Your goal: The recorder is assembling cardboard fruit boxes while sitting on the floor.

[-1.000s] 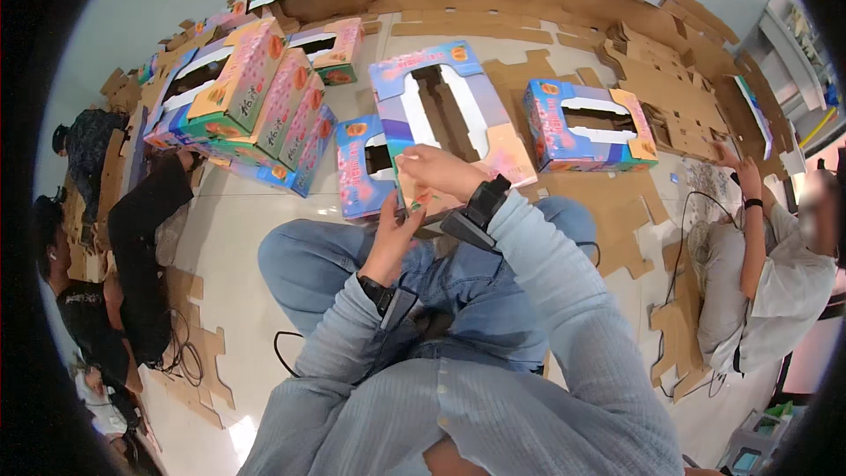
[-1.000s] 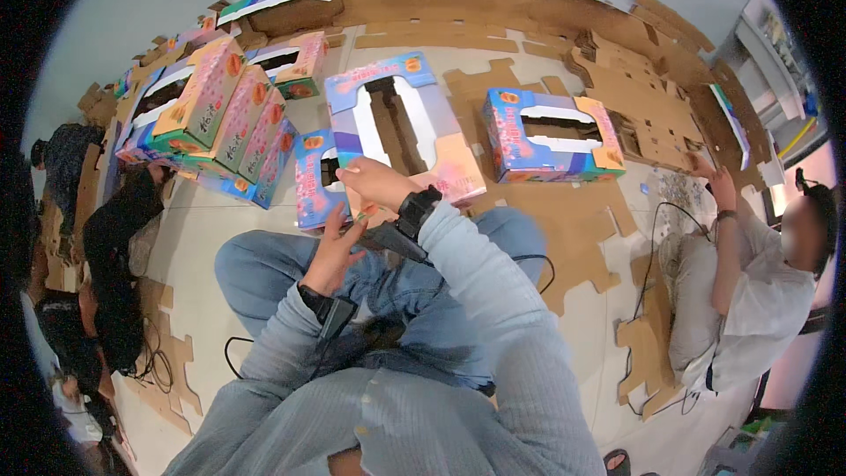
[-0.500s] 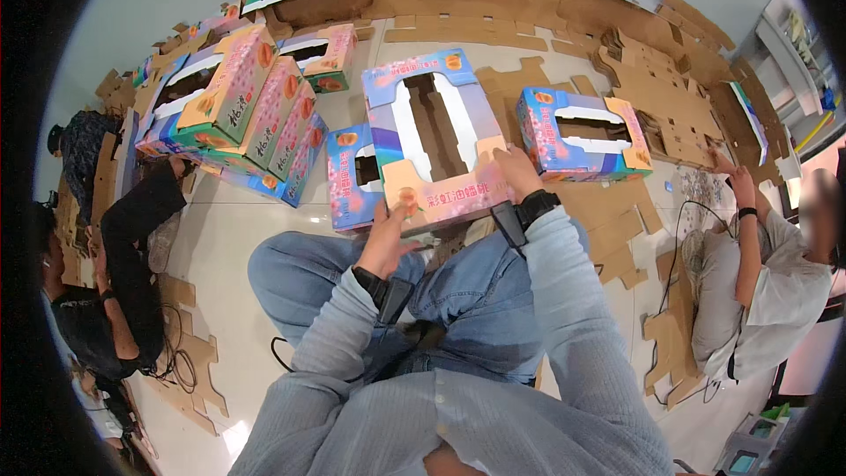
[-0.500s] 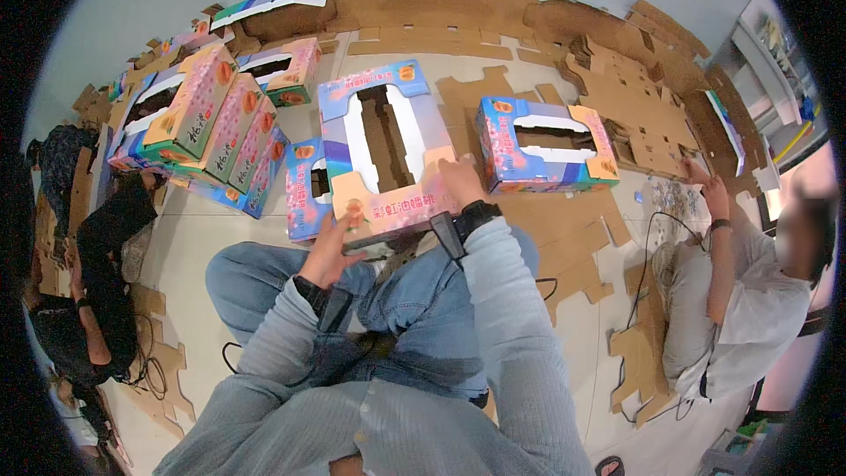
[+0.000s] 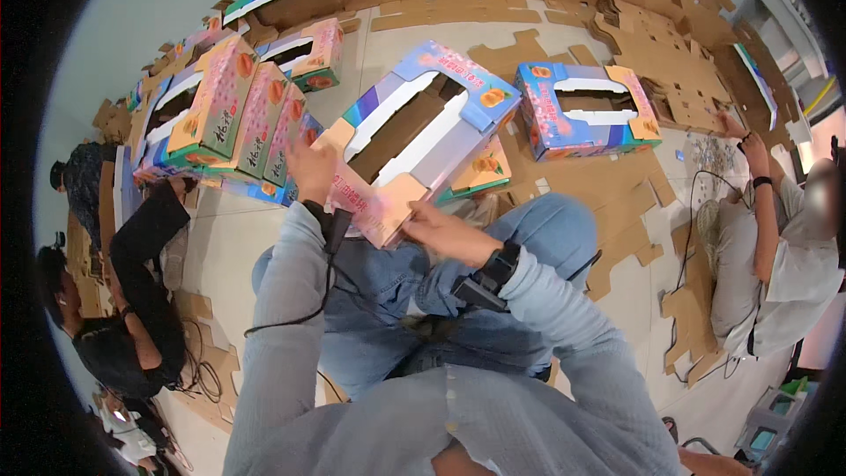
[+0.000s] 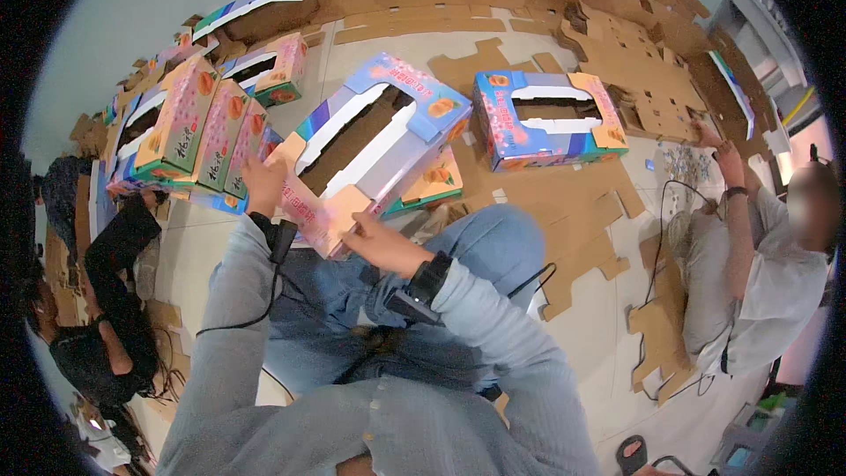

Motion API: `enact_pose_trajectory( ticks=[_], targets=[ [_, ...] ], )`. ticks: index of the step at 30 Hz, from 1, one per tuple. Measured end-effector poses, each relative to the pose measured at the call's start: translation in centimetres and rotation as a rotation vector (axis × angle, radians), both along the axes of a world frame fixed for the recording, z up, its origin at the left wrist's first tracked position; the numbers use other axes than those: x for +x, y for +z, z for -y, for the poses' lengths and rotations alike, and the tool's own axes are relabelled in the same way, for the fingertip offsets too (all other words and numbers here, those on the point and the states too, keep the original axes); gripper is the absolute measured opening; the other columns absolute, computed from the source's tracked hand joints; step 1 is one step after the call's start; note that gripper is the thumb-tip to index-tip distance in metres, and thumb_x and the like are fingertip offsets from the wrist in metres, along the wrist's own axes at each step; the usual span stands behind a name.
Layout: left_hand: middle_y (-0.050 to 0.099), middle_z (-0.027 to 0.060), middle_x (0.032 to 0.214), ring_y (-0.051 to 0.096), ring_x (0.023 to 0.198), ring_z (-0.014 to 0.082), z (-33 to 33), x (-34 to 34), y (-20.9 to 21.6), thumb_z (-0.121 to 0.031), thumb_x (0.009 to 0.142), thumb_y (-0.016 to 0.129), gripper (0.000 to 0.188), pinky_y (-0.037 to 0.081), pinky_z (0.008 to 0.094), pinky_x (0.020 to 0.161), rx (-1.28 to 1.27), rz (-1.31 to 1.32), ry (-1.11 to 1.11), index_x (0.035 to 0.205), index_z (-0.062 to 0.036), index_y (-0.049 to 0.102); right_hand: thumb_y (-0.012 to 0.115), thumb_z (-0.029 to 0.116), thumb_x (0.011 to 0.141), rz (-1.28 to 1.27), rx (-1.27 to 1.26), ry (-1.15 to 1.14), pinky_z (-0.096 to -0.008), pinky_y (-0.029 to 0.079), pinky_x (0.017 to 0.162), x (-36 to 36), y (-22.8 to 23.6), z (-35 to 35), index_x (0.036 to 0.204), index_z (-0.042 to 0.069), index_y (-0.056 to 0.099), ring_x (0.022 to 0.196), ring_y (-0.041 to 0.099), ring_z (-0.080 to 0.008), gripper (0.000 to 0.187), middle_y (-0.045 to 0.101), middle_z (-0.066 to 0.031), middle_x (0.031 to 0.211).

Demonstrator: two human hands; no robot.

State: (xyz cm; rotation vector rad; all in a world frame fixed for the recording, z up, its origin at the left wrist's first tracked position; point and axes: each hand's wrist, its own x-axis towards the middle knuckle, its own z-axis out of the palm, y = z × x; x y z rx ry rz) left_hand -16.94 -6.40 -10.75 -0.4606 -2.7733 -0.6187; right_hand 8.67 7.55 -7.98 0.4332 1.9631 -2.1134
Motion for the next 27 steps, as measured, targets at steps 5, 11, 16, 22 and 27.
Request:
enact_pose_trajectory(
  ticks=[5,11,16,22,27],
  targets=[
    [0.039,0.028,0.136,0.034,0.129,0.0408,-4.1,7.3,3.3,-0.031,0.075,0.068,0.068,0.03,0.0581,0.102,-0.022,-0.25,-0.467,0.13,-0.0008,0.044,0.05,0.036,0.095,-0.211,0.298,0.005,-0.0323,0.047,0.083,-1.6,0.7,-5.8,0.112,-0.002,0.057,0.092,0.06,-0.0225,0.043,0.064,-0.0138,0.097],
    [0.032,0.0277,0.141,0.03,0.134,0.04,-6.2,15.0,3.1,-0.042,0.072,0.072,0.092,0.024,0.0651,0.102,-0.342,-0.065,-0.551,0.144,-0.0054,0.029,0.05,0.027,0.093,-0.098,0.978,0.165,-0.0367,0.047,0.088,-1.6,3.1,-17.3,0.122,0.005,0.055,0.1,0.06,-0.0306,0.036,0.063,-0.0173,0.109],
    [0.033,0.0256,0.139,0.032,0.132,0.0385,-6.6,14.0,1.9,-0.042,0.069,0.075,0.096,0.024,0.0652,0.102,-0.414,0.057,-0.604,0.145,-0.0104,0.027,0.049,0.023,0.092,-0.171,1.255,0.318,-0.0418,0.05,0.081,-1.3,3.0,-21.2,0.123,0.013,0.056,0.094,0.062,-0.034,0.033,0.063,-0.0173,0.103],
    [0.034,0.0237,0.138,0.033,0.13,0.0386,-6.6,9.3,2.3,-0.037,0.068,0.078,0.096,0.023,0.0653,0.103,-0.431,0.033,-0.843,0.147,-0.0191,0.025,0.047,0.021,0.09,-0.178,1.417,0.485,-0.0454,0.052,0.076,-0.7,3.1,-21.5,0.124,0.021,0.056,0.089,0.064,-0.0329,0.036,0.066,-0.0138,0.096],
    [0.032,0.0212,0.143,0.03,0.135,0.0345,-6.5,7.1,3.0,-0.036,0.07,0.076,0.093,0.022,0.0639,0.105,-0.465,-0.045,-0.916,0.147,-0.021,0.026,0.048,0.018,0.088,-0.136,1.423,0.494,-0.0454,0.052,0.072,-0.6,3.1,-20.2,0.123,0.021,0.056,0.082,0.065,-0.0333,0.036,0.067,-0.0139,0.088]
  ],
)
